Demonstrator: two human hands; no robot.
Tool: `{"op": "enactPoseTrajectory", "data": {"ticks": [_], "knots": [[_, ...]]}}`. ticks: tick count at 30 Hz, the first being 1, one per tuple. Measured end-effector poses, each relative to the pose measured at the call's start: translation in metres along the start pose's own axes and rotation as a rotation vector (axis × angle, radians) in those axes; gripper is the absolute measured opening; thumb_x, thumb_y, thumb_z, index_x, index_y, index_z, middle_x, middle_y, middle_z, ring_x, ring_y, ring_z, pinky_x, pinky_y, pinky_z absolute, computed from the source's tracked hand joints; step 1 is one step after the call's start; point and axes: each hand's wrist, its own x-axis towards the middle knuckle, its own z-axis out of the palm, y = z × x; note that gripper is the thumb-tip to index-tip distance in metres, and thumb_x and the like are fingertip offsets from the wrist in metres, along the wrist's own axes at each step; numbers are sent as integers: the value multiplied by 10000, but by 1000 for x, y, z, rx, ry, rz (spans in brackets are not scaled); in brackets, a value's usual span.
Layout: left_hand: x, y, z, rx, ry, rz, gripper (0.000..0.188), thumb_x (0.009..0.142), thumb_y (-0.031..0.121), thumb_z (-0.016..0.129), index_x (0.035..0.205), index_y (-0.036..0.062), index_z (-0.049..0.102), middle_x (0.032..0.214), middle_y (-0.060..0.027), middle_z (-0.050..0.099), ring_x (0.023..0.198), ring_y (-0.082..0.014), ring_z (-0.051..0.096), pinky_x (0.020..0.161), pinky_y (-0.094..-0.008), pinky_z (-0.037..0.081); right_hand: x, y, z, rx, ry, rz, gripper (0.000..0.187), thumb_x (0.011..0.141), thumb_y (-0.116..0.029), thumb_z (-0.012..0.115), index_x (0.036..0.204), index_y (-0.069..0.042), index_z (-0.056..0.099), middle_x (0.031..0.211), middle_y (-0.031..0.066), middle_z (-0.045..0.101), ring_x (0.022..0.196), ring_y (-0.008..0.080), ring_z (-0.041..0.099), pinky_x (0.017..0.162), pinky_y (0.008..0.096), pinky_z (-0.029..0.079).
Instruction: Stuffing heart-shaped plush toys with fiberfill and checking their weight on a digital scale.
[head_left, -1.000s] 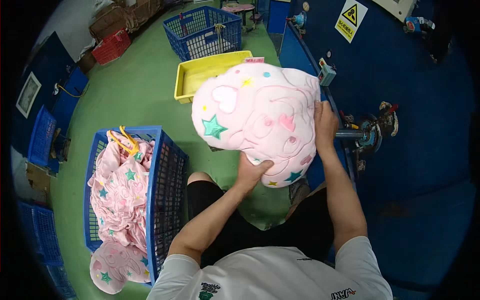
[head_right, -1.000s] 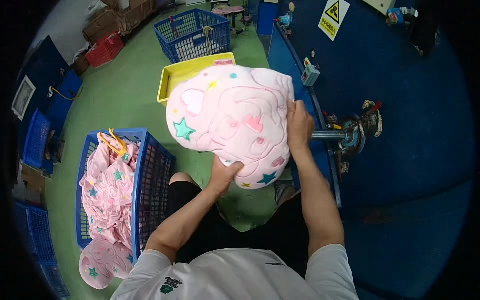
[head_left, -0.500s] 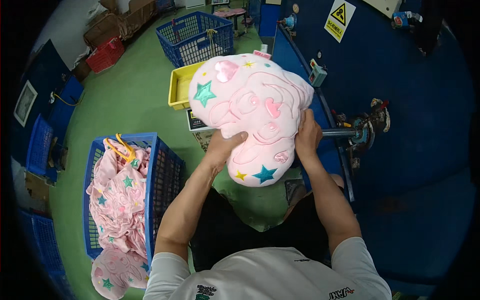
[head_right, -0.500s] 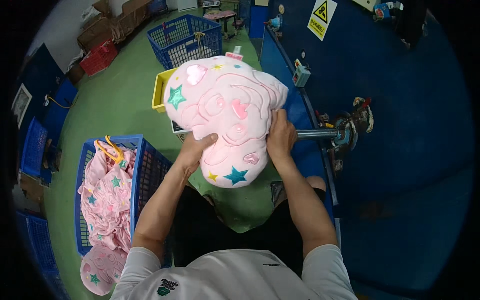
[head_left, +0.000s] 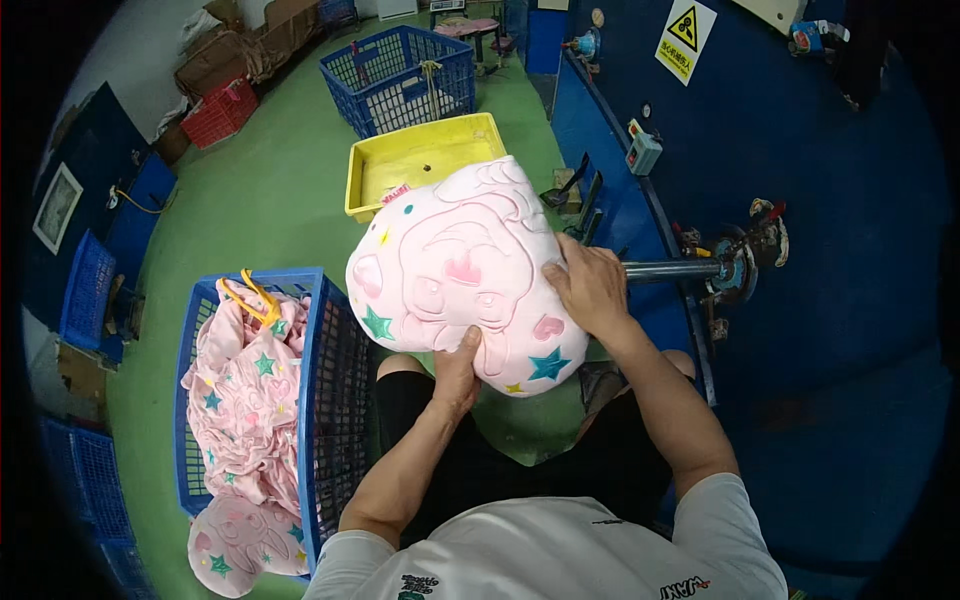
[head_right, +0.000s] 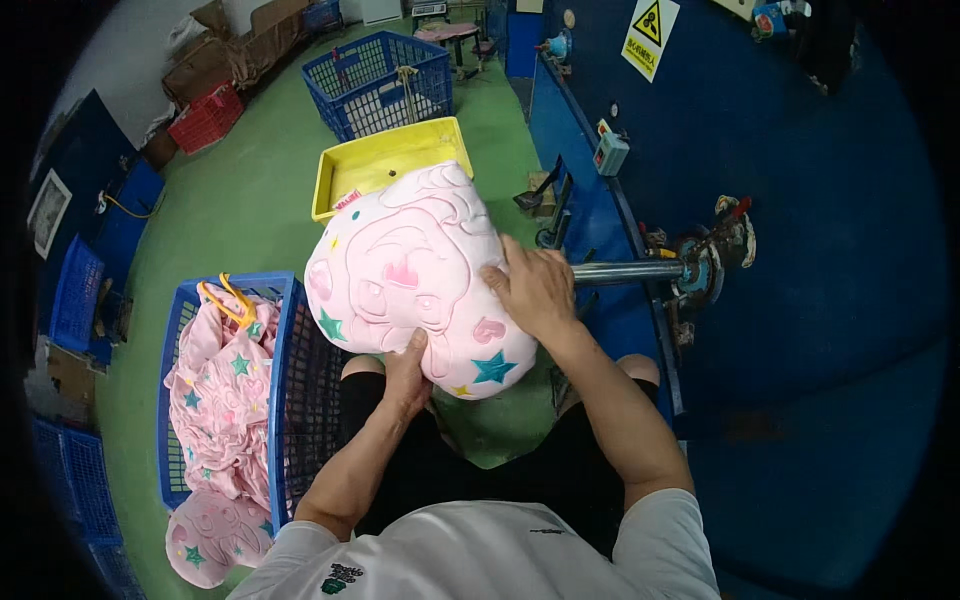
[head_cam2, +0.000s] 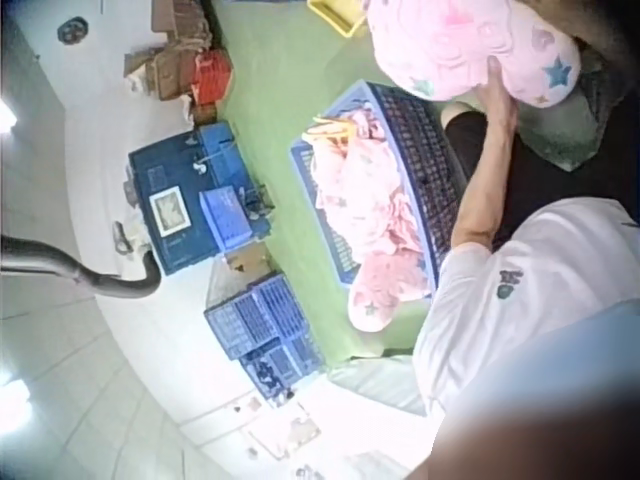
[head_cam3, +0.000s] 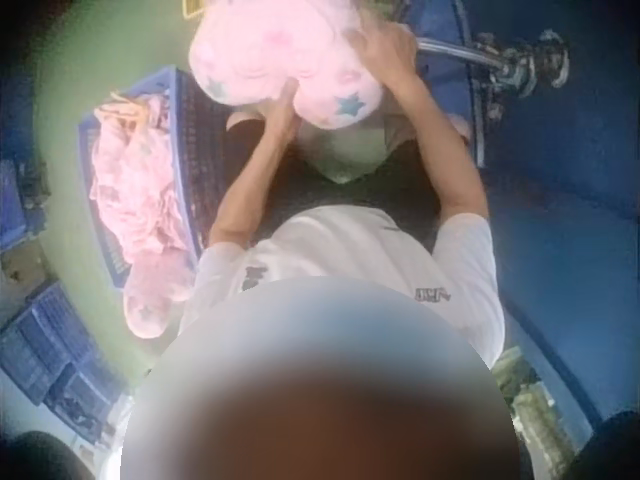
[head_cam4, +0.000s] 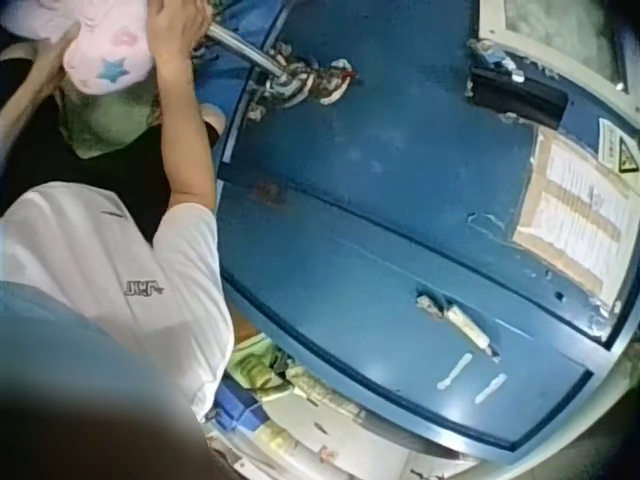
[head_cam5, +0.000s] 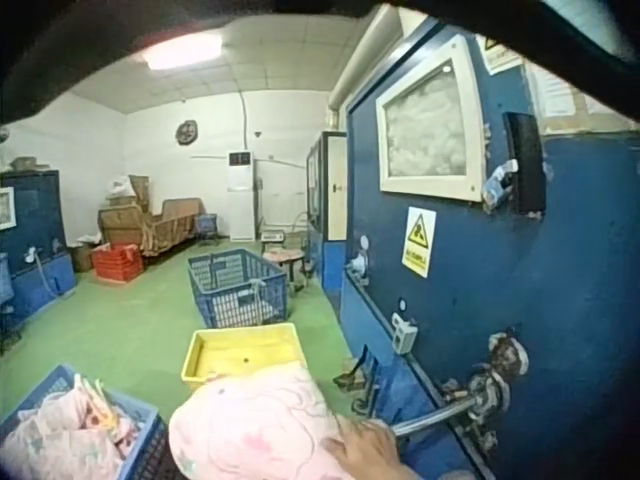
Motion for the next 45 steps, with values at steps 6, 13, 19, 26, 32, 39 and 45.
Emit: {"op": "enactPoseTrajectory", "data": {"ticks": [6,13,19,26,32,39,45], "knots": [[15,29,58,600,-267,-31,547,864,114,757,1326,-92,548,1175,-175,683,995,-237,672,883,-274,545,-14,29,-16,526,165,197,615,1052,-422,436,1421,70,425,1122,287,664,981,443,645,968,491,445],[41,82,70,187,-338,-140,535,865,101,757,1319,-94,552,1171,-223,680,1010,-257,681,831,-308,583,-19,30,39,119,429,173,722,1042,-454,452,1477,106,317,1210,319,613,1126,476,578,1025,505,410],[34,69,14,67,-113,-24,489,915,59,686,1351,-80,514,1237,-234,649,1034,-288,688,845,-346,610,-1,-7,18,21,228,-83,711,1003,-502,498,1414,76,449,1072,262,688,942,394,675,925,467,478],[1,84,-36,-18,56,-22,544,924,85,694,1387,-85,464,1231,-246,645,1042,-306,693,855,-361,613,14,-7,-6,-20,-115,-29,471,964,-455,575,1184,-52,683,835,166,734,689,341,687,631,418,519],[37,173,-39,156,-70,108,561,905,142,737,1338,-121,494,1173,-261,664,968,-297,716,784,-341,624,16,51,-22,12,27,142,425,1066,-425,451,1107,-88,708,871,108,742,655,306,651,613,404,485],[163,188,-2,117,-59,161,492,938,217,710,1295,-84,554,1164,-243,682,946,-293,717,736,-368,628,24,38,-10,-65,49,76,374,1051,-405,497,970,-95,689,733,76,675,576,285,594,554,436,431],[210,144,33,176,26,52,500,967,280,664,1299,-75,546,1186,-251,669,941,-275,709,675,-324,603,26,34,-17,-75,37,122,377,1032,-400,522,937,-77,690,723,87,692,565,318,602,542,458,449]]}}
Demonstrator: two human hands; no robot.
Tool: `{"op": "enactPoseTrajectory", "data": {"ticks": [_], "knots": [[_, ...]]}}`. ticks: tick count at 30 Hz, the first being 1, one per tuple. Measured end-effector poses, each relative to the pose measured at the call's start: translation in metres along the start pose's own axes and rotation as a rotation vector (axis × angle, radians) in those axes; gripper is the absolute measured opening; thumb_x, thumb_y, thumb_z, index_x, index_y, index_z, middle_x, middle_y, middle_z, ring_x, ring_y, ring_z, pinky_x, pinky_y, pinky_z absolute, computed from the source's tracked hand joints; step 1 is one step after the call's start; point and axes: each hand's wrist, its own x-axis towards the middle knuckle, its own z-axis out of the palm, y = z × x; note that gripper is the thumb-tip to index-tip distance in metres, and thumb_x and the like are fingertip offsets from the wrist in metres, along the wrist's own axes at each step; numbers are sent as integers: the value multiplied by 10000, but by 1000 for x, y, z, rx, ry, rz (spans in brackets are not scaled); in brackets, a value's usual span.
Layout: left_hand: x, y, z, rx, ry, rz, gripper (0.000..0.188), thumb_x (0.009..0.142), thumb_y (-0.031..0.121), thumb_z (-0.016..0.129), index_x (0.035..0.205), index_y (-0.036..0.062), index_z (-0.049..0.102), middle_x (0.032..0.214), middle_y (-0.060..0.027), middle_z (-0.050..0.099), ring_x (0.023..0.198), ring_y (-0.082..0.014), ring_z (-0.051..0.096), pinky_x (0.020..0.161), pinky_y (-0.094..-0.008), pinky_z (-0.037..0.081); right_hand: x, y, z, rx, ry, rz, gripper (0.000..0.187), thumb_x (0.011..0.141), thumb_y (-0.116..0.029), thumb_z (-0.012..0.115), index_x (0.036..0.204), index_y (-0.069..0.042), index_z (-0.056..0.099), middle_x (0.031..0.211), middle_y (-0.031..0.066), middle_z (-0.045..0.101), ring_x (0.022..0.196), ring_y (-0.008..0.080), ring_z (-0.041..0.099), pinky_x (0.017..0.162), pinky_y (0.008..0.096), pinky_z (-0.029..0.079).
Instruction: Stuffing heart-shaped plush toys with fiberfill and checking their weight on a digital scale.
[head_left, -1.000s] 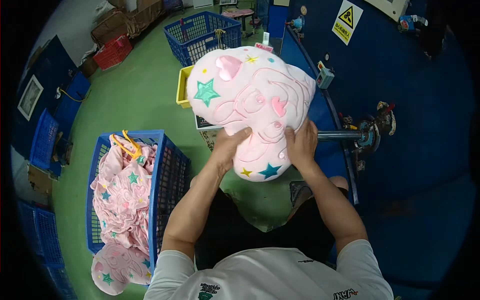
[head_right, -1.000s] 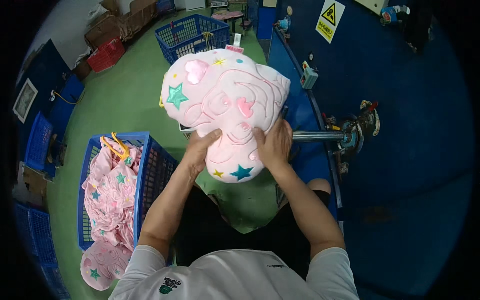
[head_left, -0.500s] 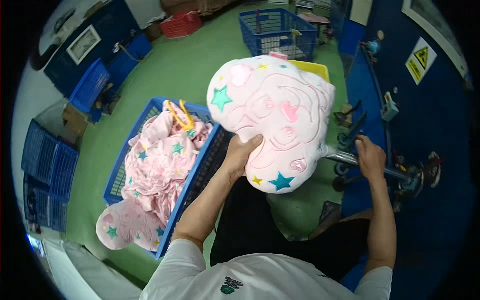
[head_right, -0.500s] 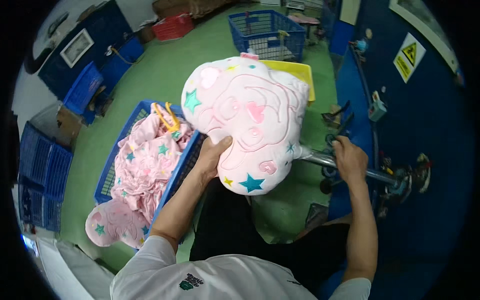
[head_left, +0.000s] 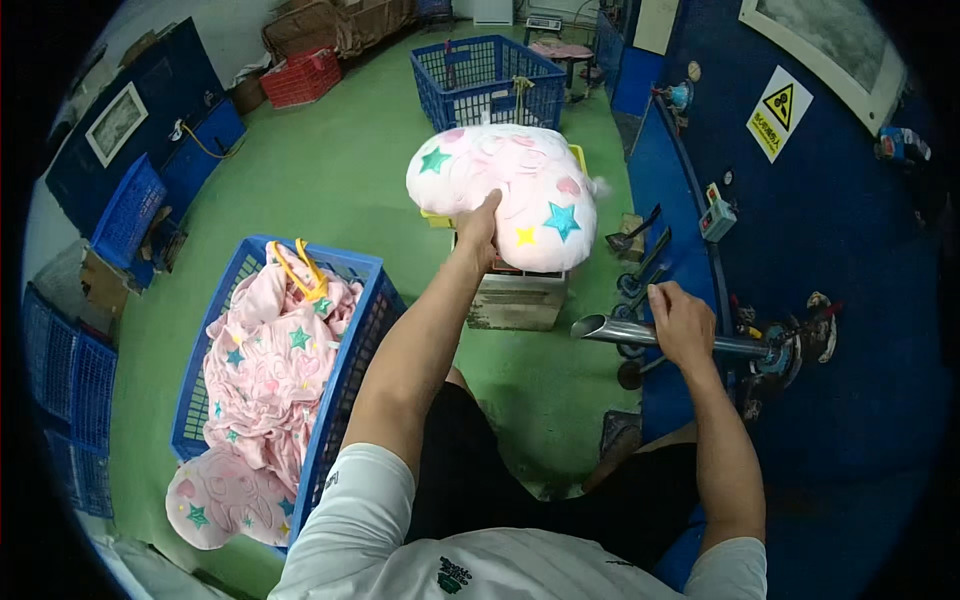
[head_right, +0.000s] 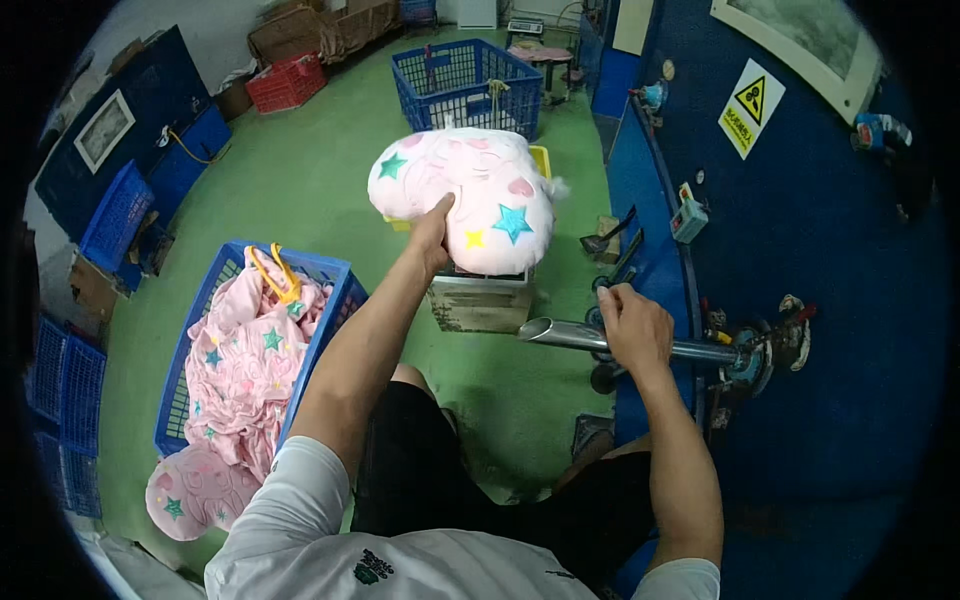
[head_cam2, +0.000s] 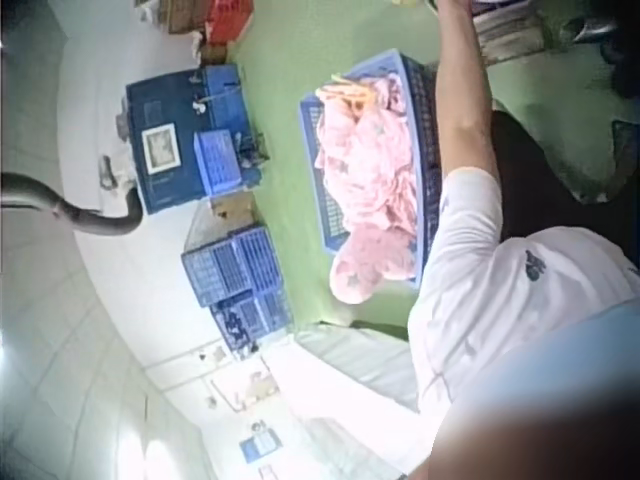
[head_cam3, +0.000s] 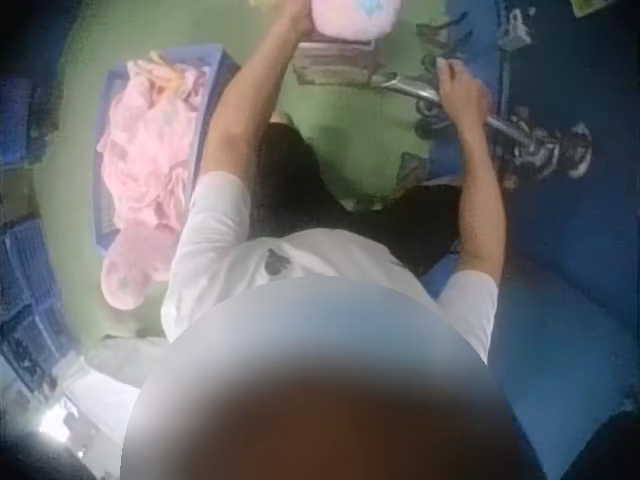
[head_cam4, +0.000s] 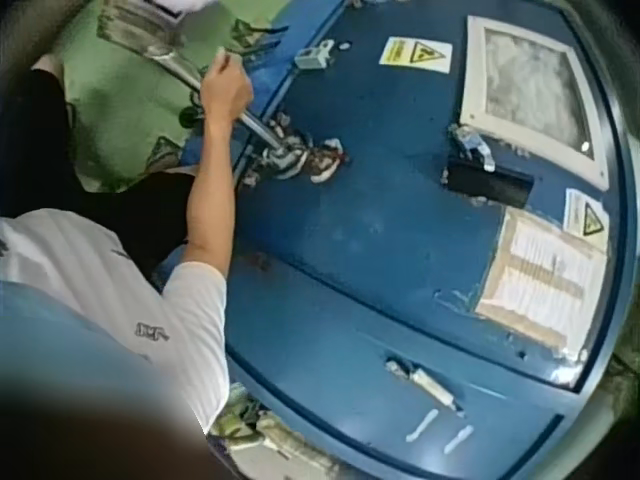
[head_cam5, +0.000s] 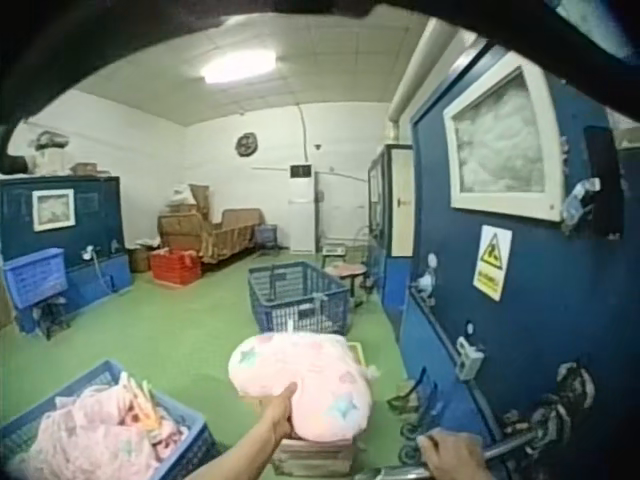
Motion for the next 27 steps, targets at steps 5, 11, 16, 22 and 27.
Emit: {"op": "enactPoseTrajectory", "data": {"ticks": [5,11,16,22,27], "knots": [[-6,-18,-8,61,106,-59,530,997,346,613,1329,-55,514,1225,-252,646,941,-257,697,640,-287,573,-1,-2,-6,-12,-64,27,387,1023,-405,528,933,-65,690,744,108,708,596,345,628,564,472,476],[-111,-139,-70,90,-44,-331,500,981,348,641,1329,5,533,1231,-201,648,1020,-293,659,834,-400,555,1,0,-9,-32,-125,80,441,1022,-442,509,925,-51,689,759,125,712,630,362,643,585,486,487],[-168,-232,-108,105,-25,-599,428,988,320,642,1260,-3,578,1166,-179,668,953,-269,674,809,-371,557,3,-2,-8,-40,-180,95,475,1026,-457,487,905,-42,684,741,138,705,631,373,638,593,490,488],[-157,-179,-71,176,28,-469,462,987,396,639,1206,-9,591,1157,-131,660,982,-206,657,824,-330,532,6,-5,-9,-32,-203,103,487,1028,-461,469,904,-43,685,738,152,699,652,386,639,620,495,490],[-118,-108,6,-69,-32,-100,758,920,515,695,1373,-27,421,1061,-99,622,870,-122,591,736,-268,482,6,-8,-11,-5,-248,122,481,1033,-459,463,896,-51,678,732,149,679,638,379,611,622,496,463]]}}
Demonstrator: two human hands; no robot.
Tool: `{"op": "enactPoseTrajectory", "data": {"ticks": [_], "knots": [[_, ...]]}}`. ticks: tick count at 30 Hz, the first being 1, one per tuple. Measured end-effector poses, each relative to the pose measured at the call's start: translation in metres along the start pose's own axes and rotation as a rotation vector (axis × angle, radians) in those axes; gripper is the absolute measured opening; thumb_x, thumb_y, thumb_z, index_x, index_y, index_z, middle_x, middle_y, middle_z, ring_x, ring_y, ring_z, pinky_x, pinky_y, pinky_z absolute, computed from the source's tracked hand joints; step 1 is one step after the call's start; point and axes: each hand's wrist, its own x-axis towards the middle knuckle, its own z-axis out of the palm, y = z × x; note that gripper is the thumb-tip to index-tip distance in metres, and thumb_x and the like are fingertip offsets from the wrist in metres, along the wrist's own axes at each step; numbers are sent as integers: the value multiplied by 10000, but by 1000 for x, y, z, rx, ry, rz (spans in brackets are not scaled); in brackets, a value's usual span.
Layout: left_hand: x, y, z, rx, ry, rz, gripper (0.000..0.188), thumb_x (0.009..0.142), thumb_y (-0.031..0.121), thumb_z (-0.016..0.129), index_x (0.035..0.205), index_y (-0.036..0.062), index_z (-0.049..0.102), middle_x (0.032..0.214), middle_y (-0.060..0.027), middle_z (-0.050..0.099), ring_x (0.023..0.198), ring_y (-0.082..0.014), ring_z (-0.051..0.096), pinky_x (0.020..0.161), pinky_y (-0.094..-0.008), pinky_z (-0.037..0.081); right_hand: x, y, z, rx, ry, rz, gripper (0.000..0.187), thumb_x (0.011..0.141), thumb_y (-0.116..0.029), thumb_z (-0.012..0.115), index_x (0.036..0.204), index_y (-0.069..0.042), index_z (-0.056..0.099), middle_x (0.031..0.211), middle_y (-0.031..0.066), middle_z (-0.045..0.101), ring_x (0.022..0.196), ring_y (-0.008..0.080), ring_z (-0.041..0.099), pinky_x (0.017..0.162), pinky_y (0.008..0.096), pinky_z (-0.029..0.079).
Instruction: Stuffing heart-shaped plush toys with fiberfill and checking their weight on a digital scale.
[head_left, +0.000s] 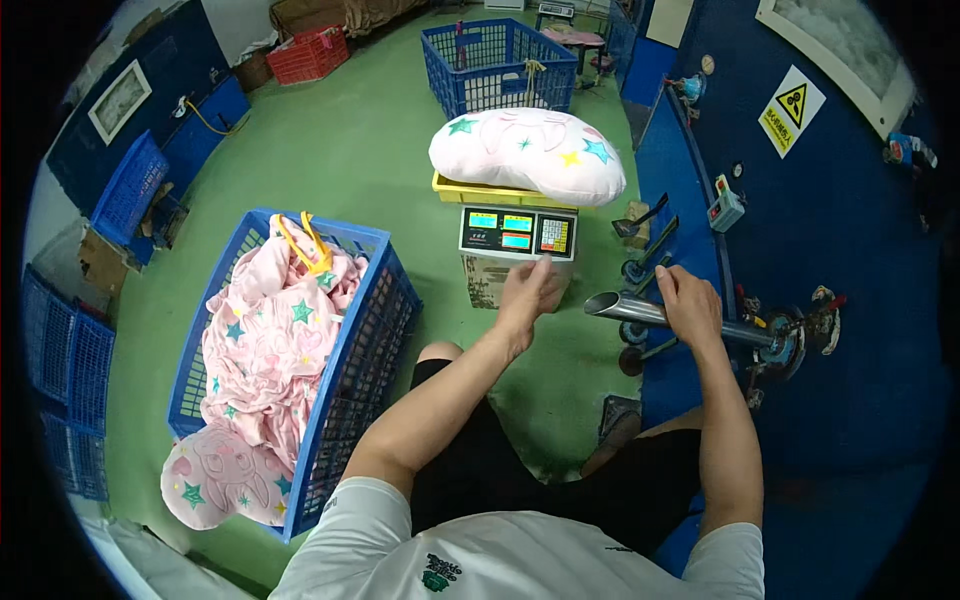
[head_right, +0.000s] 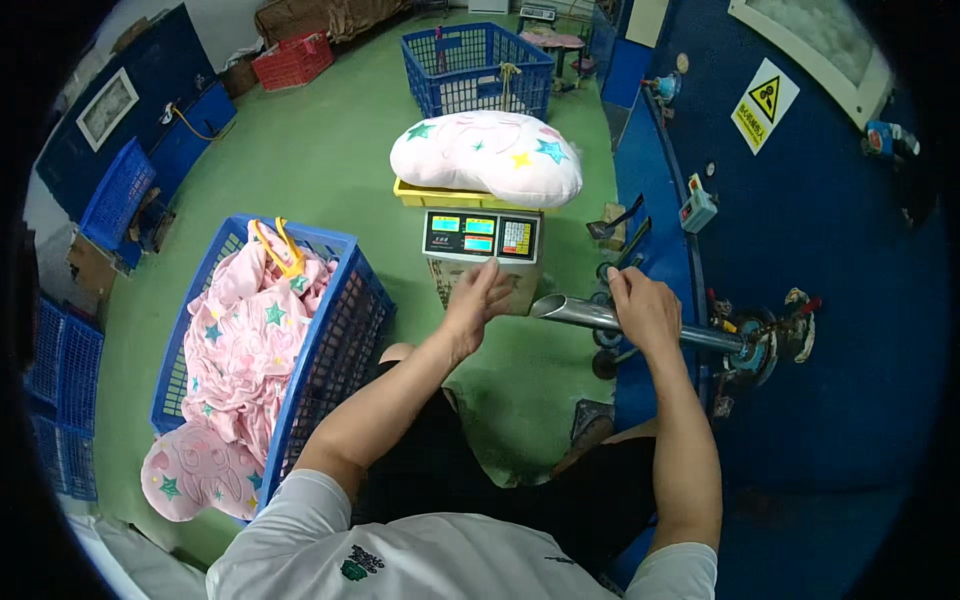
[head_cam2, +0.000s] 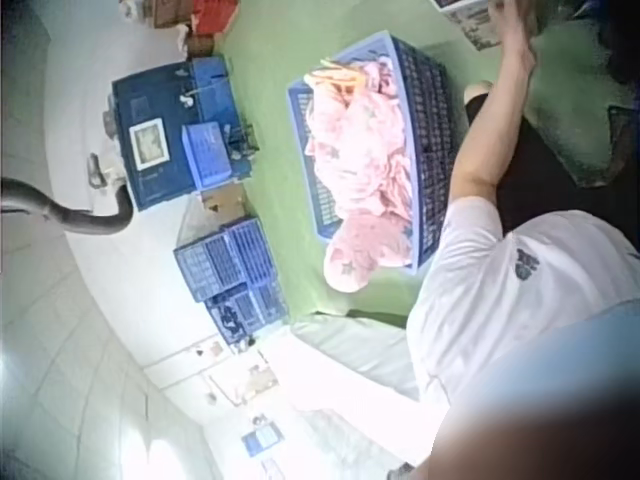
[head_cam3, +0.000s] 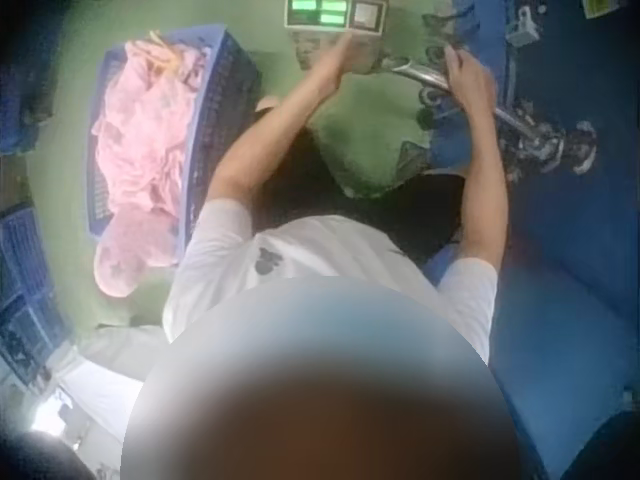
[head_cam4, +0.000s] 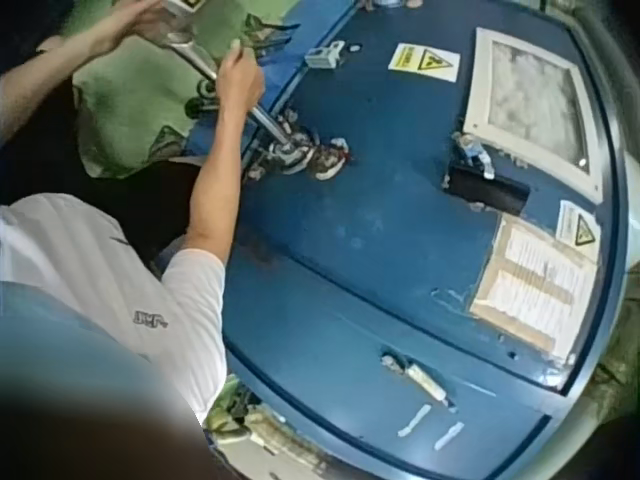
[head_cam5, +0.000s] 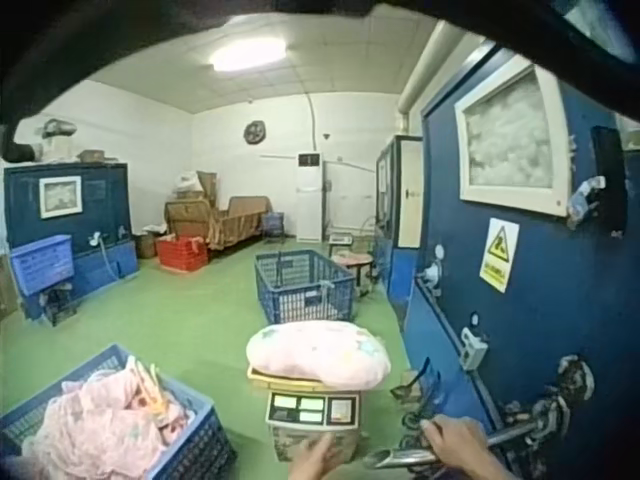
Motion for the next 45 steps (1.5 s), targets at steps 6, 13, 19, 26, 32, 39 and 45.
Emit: {"op": "enactPoseTrajectory", "data": {"ticks": [6,13,19,26,32,39,45], "knots": [[50,62,82,-54,273,134,1020,877,536,716,1498,-88,200,1366,-275,492,1161,-311,564,924,-377,502,0,-5,-3,19,5,24,470,1029,-458,470,950,-55,698,749,137,693,659,375,630,626,489,473],[110,71,102,-218,426,203,975,856,406,774,1449,-151,238,1384,-327,472,1228,-346,560,980,-375,503,-1,-5,-6,30,19,21,458,1025,-448,478,989,-57,713,759,129,705,676,380,647,628,485,485],[133,65,94,-292,349,123,680,835,239,772,1284,-166,462,1190,-264,598,982,-300,654,816,-333,560,0,-6,-3,19,20,27,448,1019,-445,487,998,-60,715,767,132,712,686,399,649,632,498,486],[111,83,76,-275,143,242,444,868,132,693,1185,-112,502,1090,-191,582,879,-231,616,771,-293,541,3,0,1,7,32,35,441,1019,-444,496,985,-60,711,768,142,706,681,391,641,644,492,481],[88,135,34,-249,-21,377,247,896,40,626,1100,-66,536,1004,-129,568,791,-172,583,732,-258,525,0,0,-2,15,35,16,439,1020,-449,493,1012,-73,719,773,137,709,694,380,651,663,479,492],[-77,146,-56,-163,-80,349,131,921,36,624,1040,-3,586,975,-103,630,899,-139,599,880,-267,506,-4,22,24,355,208,-96,403,1001,-329,587,1261,-23,616,1130,136,720,963,317,702,792,423,552],[-243,80,-172,-159,111,236,88,895,9,649,969,33,608,962,-88,661,782,-153,622,731,-248,519,-84,-122,51,1137,-425,-95,411,988,-185,645,1328,17,530,1251,158,645,989,192,650,774,286,539]]}}
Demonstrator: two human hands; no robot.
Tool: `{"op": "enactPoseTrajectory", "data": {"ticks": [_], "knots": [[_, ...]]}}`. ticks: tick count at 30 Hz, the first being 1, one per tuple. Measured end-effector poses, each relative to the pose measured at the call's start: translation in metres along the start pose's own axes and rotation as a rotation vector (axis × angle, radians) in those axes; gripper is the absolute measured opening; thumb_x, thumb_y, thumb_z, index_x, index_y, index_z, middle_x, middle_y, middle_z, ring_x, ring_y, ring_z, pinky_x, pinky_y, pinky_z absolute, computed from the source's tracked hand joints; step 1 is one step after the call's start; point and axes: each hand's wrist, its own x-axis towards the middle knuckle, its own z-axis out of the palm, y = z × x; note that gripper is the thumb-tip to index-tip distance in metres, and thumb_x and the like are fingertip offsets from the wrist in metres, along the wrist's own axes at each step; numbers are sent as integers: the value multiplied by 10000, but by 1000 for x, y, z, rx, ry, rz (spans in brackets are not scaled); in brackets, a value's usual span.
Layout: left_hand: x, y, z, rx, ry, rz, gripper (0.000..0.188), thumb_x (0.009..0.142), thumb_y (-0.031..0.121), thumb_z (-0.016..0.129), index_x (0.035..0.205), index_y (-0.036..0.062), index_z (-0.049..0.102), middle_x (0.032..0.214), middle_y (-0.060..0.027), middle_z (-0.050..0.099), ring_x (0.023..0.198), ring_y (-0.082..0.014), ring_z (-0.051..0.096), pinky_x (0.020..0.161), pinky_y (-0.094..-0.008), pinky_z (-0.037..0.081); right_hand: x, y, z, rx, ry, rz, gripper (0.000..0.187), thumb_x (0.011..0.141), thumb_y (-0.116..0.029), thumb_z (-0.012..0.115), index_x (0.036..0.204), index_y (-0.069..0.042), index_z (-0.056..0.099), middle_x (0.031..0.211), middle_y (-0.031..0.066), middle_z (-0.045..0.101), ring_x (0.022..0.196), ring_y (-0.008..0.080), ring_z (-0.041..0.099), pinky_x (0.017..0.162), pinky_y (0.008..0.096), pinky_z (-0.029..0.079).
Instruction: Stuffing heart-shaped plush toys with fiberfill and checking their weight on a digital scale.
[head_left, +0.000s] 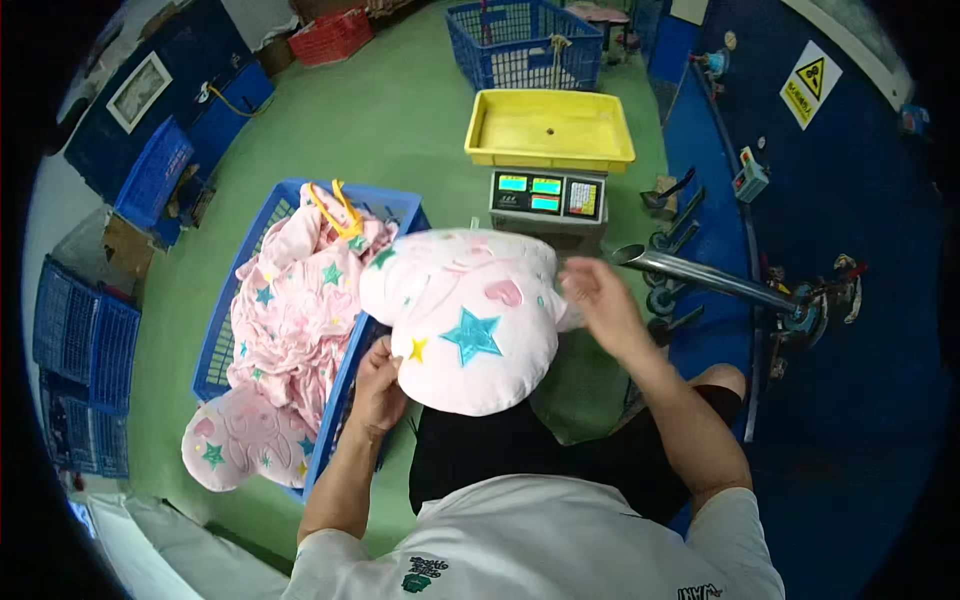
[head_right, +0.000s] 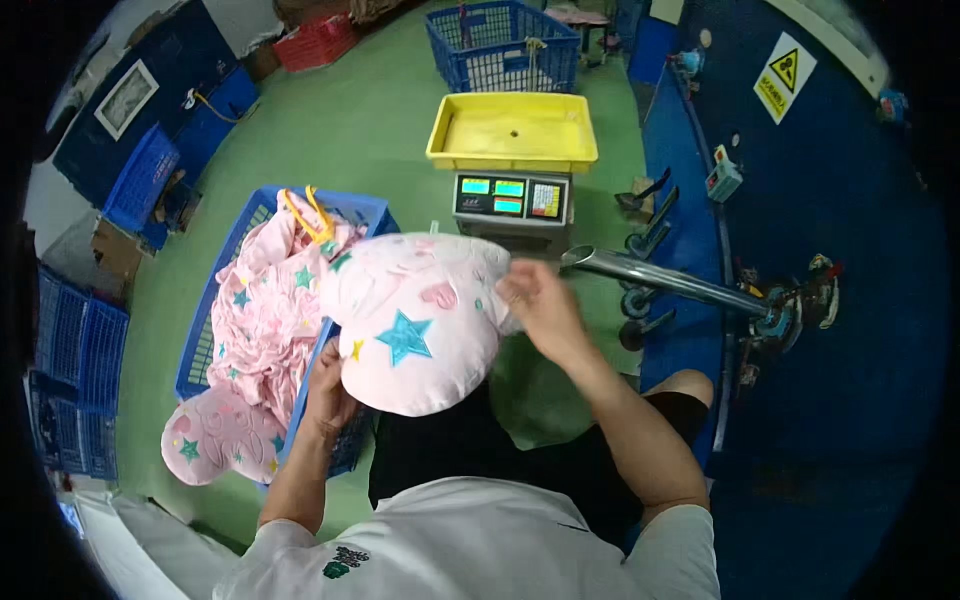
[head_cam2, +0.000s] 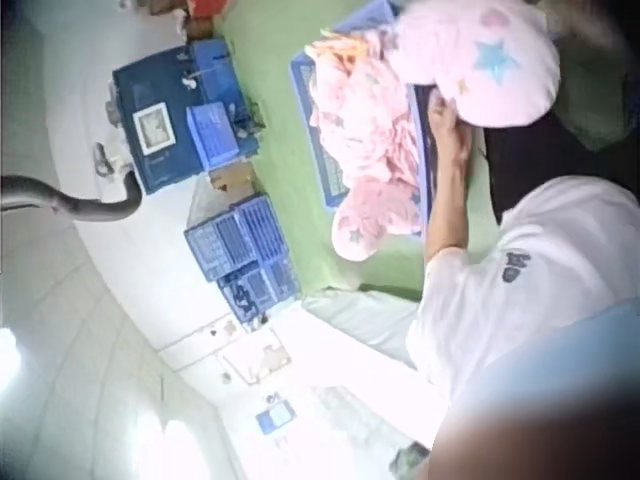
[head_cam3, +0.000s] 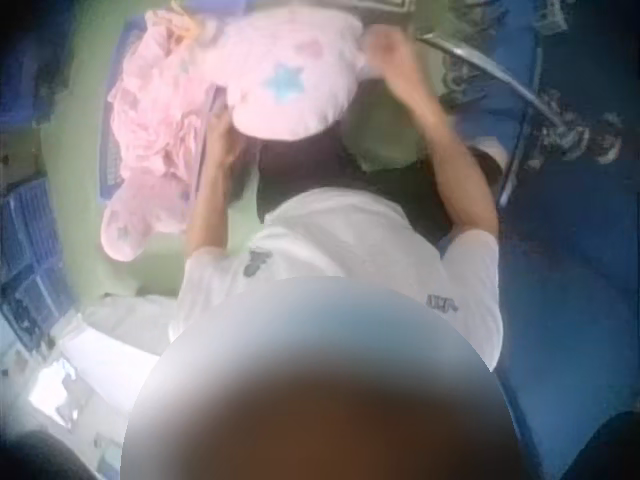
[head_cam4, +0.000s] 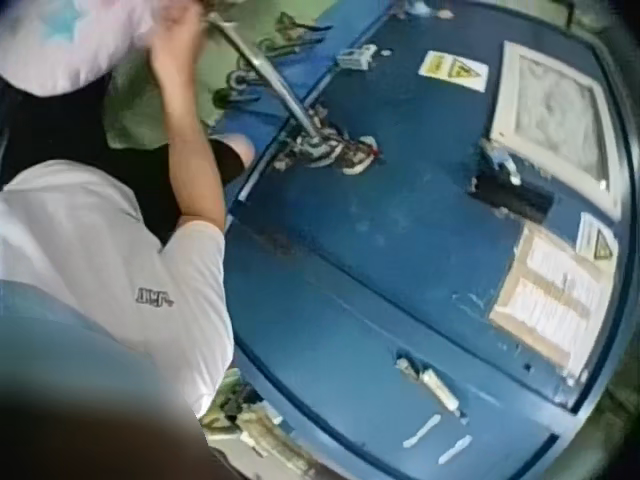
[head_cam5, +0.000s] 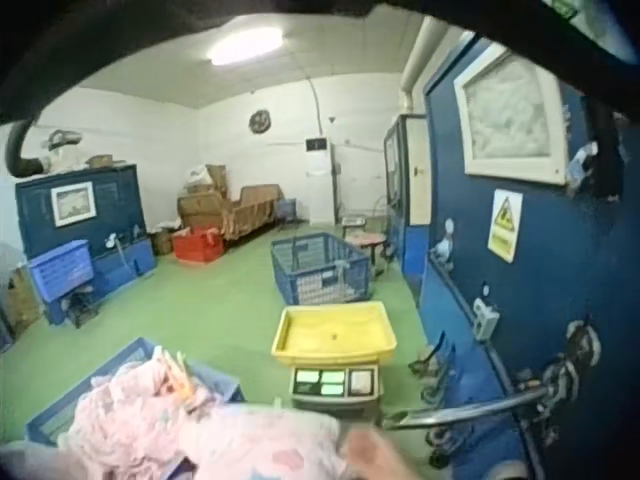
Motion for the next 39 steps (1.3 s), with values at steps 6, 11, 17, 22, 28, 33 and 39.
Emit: {"op": "enactPoseTrajectory", "data": {"ticks": [6,11,17,22,28,33,39], "knots": [[-75,9,-57,835,-183,-210,93,880,26,634,966,36,601,914,-80,677,773,-199,653,654,-320,493,-48,67,87,-69,-32,-40,336,862,-208,783,1019,7,579,853,98,609,765,209,583,706,340,495],[-76,79,-11,1549,10,229,375,840,103,656,1203,19,610,1072,-154,687,944,-349,648,821,-389,510,-59,73,100,-204,-59,-133,291,820,-138,769,993,-5,576,823,97,595,717,221,547,703,339,478],[40,15,23,1880,-227,549,772,912,592,551,1441,34,488,1544,-238,378,1430,-443,343,1150,-624,255,-67,66,99,-150,-85,-267,201,927,-123,626,1063,1,544,947,83,555,833,190,488,811,306,437],[60,-13,-1,1690,-202,566,777,967,617,429,1456,14,468,1574,-253,337,1475,-432,286,1204,-602,174,-81,105,77,-282,-173,-8,184,1005,-150,567,1103,5,548,1023,89,555,862,176,499,806,304,445],[70,-21,-13,1605,-197,538,755,974,598,429,1459,20,462,1568,-257,344,1474,-432,286,1214,-576,172,-74,91,102,-186,-101,-273,190,1013,-139,553,1125,13,565,1049,98,583,892,164,536,817,294,443],[63,-21,0,1633,-253,561,733,975,589,439,1462,42,463,1556,-245,365,1471,-419,301,1216,-562,182,-51,86,105,-72,-406,19,218,1014,-147,553,1172,0,580,1010,99,619,809,142,569,702,275,465],[72,-29,-14,1568,-240,668,653,975,532,493,1465,100,485,1528,-214,442,1422,-413,387,1176,-555,266,-81,73,73,464,-457,288,344,1024,-209,572,1309,-25,512,773,22,563,537,63,405,450,200,337]]}}
